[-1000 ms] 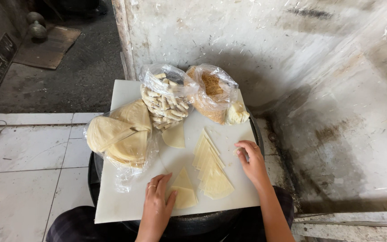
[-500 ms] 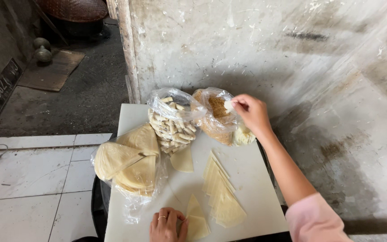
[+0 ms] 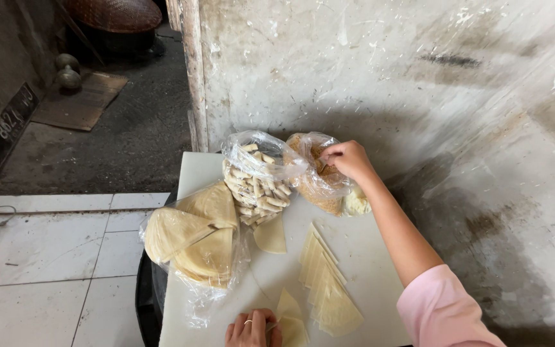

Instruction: The person folds thin triangular wrappers, places a small amount of brown filling inside each, and folds them into sealed triangular packets. The person repeats this process for multiple units, stacking the finished packets on the cutting board.

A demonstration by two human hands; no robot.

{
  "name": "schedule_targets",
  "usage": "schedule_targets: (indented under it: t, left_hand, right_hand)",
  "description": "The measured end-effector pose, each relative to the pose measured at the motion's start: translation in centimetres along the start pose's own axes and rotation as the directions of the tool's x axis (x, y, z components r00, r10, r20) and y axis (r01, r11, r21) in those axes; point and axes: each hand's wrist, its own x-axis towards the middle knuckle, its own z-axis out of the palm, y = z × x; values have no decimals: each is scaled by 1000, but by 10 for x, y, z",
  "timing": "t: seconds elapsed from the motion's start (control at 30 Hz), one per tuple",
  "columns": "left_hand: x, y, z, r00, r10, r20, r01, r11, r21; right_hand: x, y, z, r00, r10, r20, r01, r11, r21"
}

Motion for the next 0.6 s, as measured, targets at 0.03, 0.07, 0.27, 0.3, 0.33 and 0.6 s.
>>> schedule_targets:
  t: [0.03, 0.07, 0.27, 0.3, 0.33, 0.6]
  left_hand:
    - [1, -1, 0, 1000, 6, 1, -6, 1000, -1]
    - [-1, -2, -1, 1000, 9, 9, -9, 1000, -2]
    - [-1, 4, -5, 999, 0, 32, -2, 998, 60]
    - [0, 5, -5, 1000, 4, 24, -6, 997, 78]
    - [1, 5, -5, 1000, 2, 25, -4, 997, 72]
    - [0, -5, 0, 996, -35, 80, 29, 998, 64]
  right_hand:
    - [3, 4, 0, 999, 53, 4, -53, 996, 70]
    - [3, 10, 0, 994, 111, 17, -112, 984, 139]
    - [1, 22, -4, 988, 139, 73, -157, 890, 428]
    - [-1, 19, -4, 992, 128, 19, -126, 917, 379]
    - [-3, 14, -3, 993, 115, -35, -97, 940, 328]
    - [-6, -7, 13, 991, 20, -134, -27, 998, -52]
